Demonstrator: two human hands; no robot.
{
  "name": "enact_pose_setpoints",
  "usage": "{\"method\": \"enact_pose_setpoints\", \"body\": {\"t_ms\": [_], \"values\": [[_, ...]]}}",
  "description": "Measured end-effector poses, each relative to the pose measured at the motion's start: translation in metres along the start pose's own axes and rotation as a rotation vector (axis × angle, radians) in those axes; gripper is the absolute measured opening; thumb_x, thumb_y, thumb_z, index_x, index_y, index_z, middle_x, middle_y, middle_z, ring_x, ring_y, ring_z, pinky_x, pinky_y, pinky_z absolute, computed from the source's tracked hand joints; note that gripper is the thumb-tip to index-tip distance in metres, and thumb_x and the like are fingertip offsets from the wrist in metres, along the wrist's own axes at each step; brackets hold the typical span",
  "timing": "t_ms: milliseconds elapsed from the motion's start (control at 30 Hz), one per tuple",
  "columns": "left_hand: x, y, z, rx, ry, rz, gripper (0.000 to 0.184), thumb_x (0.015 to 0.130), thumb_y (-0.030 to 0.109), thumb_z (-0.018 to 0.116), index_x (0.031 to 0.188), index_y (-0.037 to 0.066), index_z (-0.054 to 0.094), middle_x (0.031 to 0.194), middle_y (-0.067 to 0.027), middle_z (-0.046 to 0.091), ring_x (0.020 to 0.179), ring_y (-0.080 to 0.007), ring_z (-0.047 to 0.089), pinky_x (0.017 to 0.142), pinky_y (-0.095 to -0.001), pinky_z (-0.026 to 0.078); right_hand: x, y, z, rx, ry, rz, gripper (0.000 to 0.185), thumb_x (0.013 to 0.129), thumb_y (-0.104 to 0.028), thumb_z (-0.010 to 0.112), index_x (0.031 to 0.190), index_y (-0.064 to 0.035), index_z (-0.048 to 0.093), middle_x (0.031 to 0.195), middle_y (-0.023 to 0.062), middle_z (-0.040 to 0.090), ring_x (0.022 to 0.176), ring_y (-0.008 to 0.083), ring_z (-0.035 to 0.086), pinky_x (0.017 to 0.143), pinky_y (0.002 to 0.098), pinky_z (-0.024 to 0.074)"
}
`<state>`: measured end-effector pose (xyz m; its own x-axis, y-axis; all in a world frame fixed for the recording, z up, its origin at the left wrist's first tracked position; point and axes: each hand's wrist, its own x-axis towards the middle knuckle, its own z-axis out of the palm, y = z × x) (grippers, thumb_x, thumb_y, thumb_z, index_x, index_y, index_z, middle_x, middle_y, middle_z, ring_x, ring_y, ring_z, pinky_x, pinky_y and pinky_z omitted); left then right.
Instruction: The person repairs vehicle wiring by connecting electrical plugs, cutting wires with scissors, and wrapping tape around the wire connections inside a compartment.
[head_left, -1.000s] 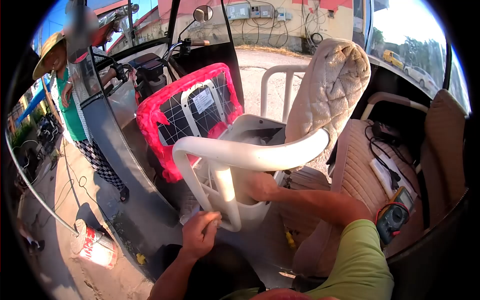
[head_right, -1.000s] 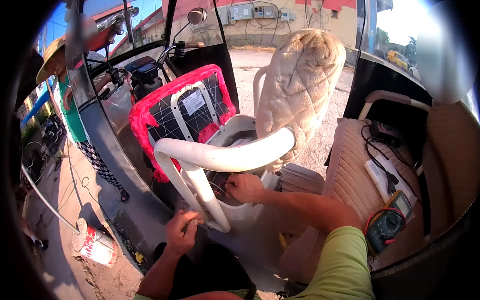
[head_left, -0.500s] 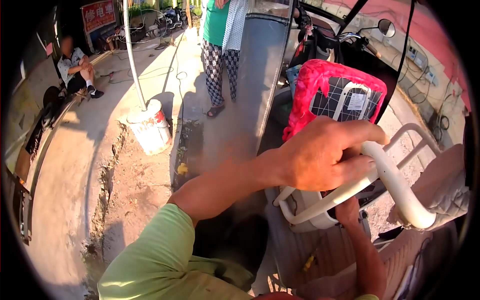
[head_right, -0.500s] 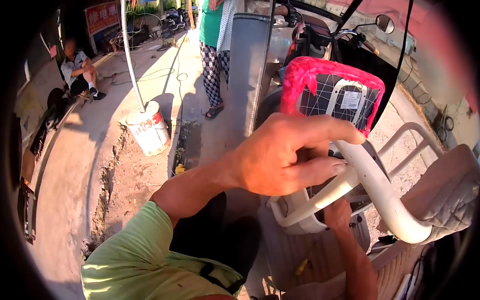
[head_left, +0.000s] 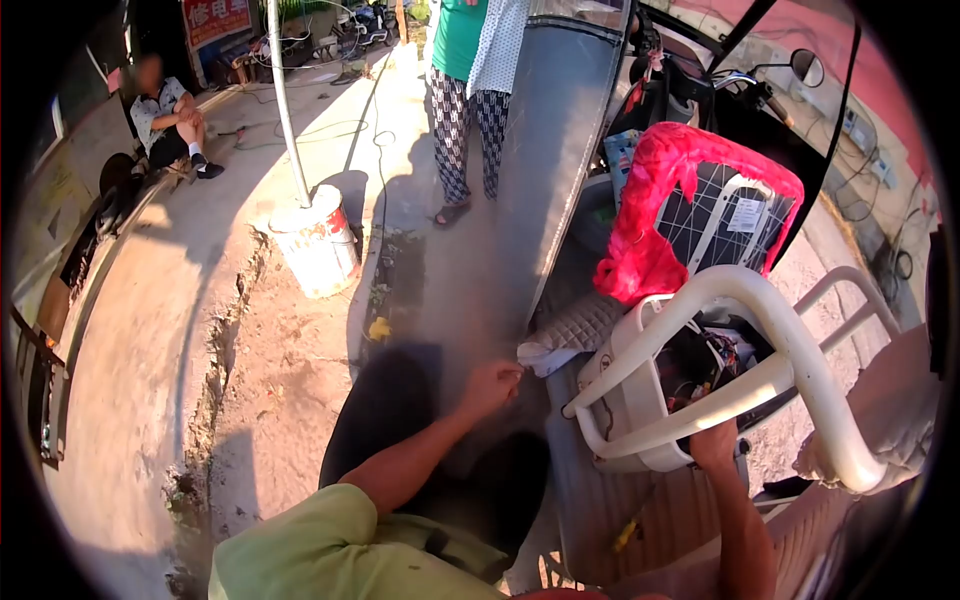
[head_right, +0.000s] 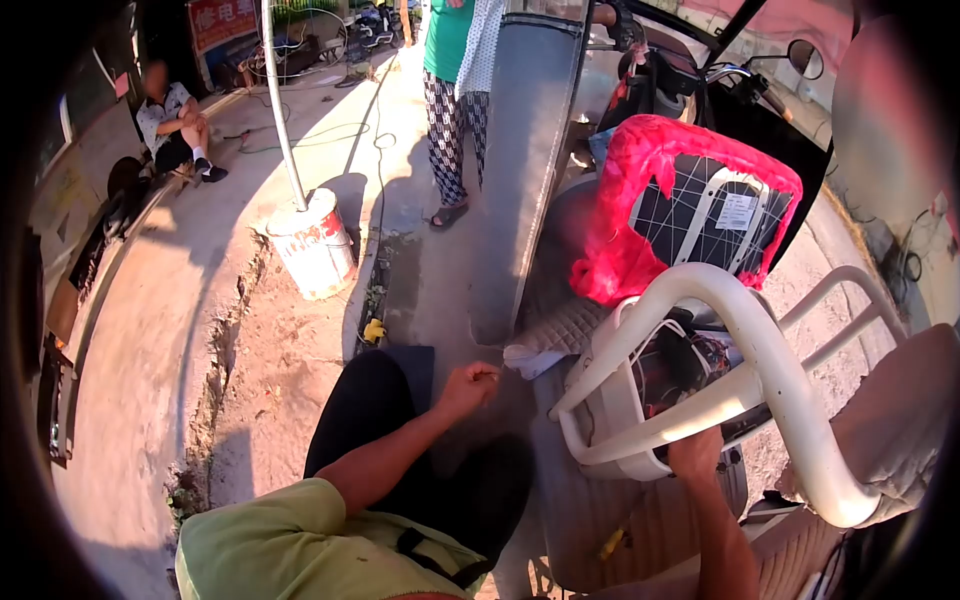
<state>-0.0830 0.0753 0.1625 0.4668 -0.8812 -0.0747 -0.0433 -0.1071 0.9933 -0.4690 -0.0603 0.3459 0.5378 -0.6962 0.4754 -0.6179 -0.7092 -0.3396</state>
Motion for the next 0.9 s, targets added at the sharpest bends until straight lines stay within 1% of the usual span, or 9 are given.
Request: {"method": "enact_pose_setpoints", "body": {"t_ms": [167, 233, 300, 433, 467, 633, 700, 733, 900], "values": [[-0.001, -0.077, -0.014, 0.610, -0.068, 0.066, 0.041, 0.096, 0.035, 0.060, 0.127, 0.009, 0.067, 0.094, -0.0147, 0.075, 0.078, -0.0297, 0.072, 0.066, -0.0453, 0.057, -0.009, 0.024, 0.013, -0.017, -0.048, 0.043, 0.018, 0.093, -0.017, 0.066, 0.104, -0.0040, 0.072, 0.094, 0.0184, 0.071, 0.089, 0.0432, 0.066, 0.078, 0.0501, 0.0522], [-0.002, -0.093, -0.015, 0.762, -0.125, 0.052, 0.039, 0.096, 0.034, 0.060, 0.125, 0.009, 0.067, 0.095, -0.0149, 0.074, 0.080, -0.0301, 0.072, 0.068, -0.0457, 0.057, -0.004, 0.017, 0.011, -0.078, -0.038, 0.028, 0.018, 0.092, -0.018, 0.068, 0.102, -0.0040, 0.072, 0.094, 0.0192, 0.071, 0.089, 0.0443, 0.066, 0.078, 0.0518, 0.0521], [-0.007, -0.112, -0.015, 0.827, -0.196, 0.020, 0.038, 0.096, 0.033, 0.060, 0.124, 0.009, 0.067, 0.097, -0.0150, 0.074, 0.082, -0.0305, 0.072, 0.069, -0.0461, 0.057, -0.002, 0.003, 0.005, -0.101, -0.041, 0.028, 0.017, 0.092, -0.018, 0.069, 0.101, -0.0033, 0.072, 0.091, 0.0190, 0.071, 0.089, 0.0436, 0.067, 0.078, 0.0524, 0.0519], [-0.027, -0.159, -0.021, 0.929, -0.334, -0.079, 0.035, 0.095, 0.031, 0.060, 0.121, 0.008, 0.067, 0.100, -0.0153, 0.073, 0.087, -0.0312, 0.071, 0.072, -0.0469, 0.057, 0.005, -0.019, -0.001, 0.139, 0.001, 0.087, 0.014, 0.094, -0.014, 0.067, 0.096, -0.0013, 0.073, 0.087, 0.0155, 0.071, 0.080, 0.0359, 0.067, 0.075, 0.0454, 0.0519], [-0.035, -0.171, -0.023, 0.948, -0.373, -0.110, 0.034, 0.095, 0.031, 0.060, 0.120, 0.008, 0.068, 0.100, -0.0154, 0.073, 0.088, -0.0314, 0.071, 0.073, -0.0471, 0.057, 0.002, -0.009, 0.002, 0.060, 0.020, -0.009, 0.012, 0.095, -0.012, 0.067, 0.097, -0.0012, 0.072, 0.084, 0.0137, 0.069, 0.077, 0.0307, 0.066, 0.074, 0.0413, 0.0515], [-0.058, -0.211, -0.033, 1.024, -0.498, -0.215, 0.031, 0.094, 0.029, 0.060, 0.116, 0.008, 0.068, 0.104, -0.0157, 0.072, 0.094, -0.0324, 0.070, 0.076, -0.0481, 0.057, -0.002, 0.002, 0.007, 0.102, -0.028, 0.113, 0.016, 0.097, -0.016, 0.067, 0.098, -0.0002, 0.068, 0.082, 0.0128, 0.067, 0.074, 0.0258, 0.064, 0.071, 0.0373, 0.0511], [-0.061, -0.221, -0.035, 1.043, -0.515, -0.238, 0.030, 0.094, 0.028, 0.060, 0.114, 0.008, 0.068, 0.106, -0.0159, 0.072, 0.096, -0.0327, 0.069, 0.078, -0.0485, 0.057, -0.004, 0.003, 0.014, 0.149, 0.056, 0.066, 0.015, 0.099, -0.016, 0.064, 0.096, -0.0006, 0.066, 0.081, 0.0094, 0.065, 0.076, 0.0202, 0.059, 0.072, 0.0365, 0.0488], [-0.060, -0.225, -0.038, 1.051, -0.519, -0.246, 0.029, 0.094, 0.027, 0.060, 0.114, 0.007, 0.068, 0.107, -0.0160, 0.071, 0.097, -0.0329, 0.069, 0.078, -0.0486, 0.057, 0.000, -0.005, 0.004, 0.207, -0.100, 0.236, 0.014, 0.100, -0.015, 0.064, 0.097, -0.0006, 0.065, 0.082, 0.0080, 0.064, 0.078, 0.0185, 0.058, 0.072, 0.0359, 0.0486], [-0.060, -0.250, -0.034, 1.083, -0.522, -0.257, 0.026, 0.093, 0.025, 0.059, 0.110, 0.007, 0.068, 0.110, -0.0163, 0.070, 0.103, -0.0339, 0.068, 0.082, -0.0496, 0.057, 0.000, 0.005, 0.010, 0.371, -0.111, 0.302, 0.018, 0.102, -0.018, 0.062, 0.092, -0.0027, 0.063, 0.072, -0.0033, 0.055, 0.067, 0.0061, 0.046, 0.059, 0.0261, 0.0371]]}}
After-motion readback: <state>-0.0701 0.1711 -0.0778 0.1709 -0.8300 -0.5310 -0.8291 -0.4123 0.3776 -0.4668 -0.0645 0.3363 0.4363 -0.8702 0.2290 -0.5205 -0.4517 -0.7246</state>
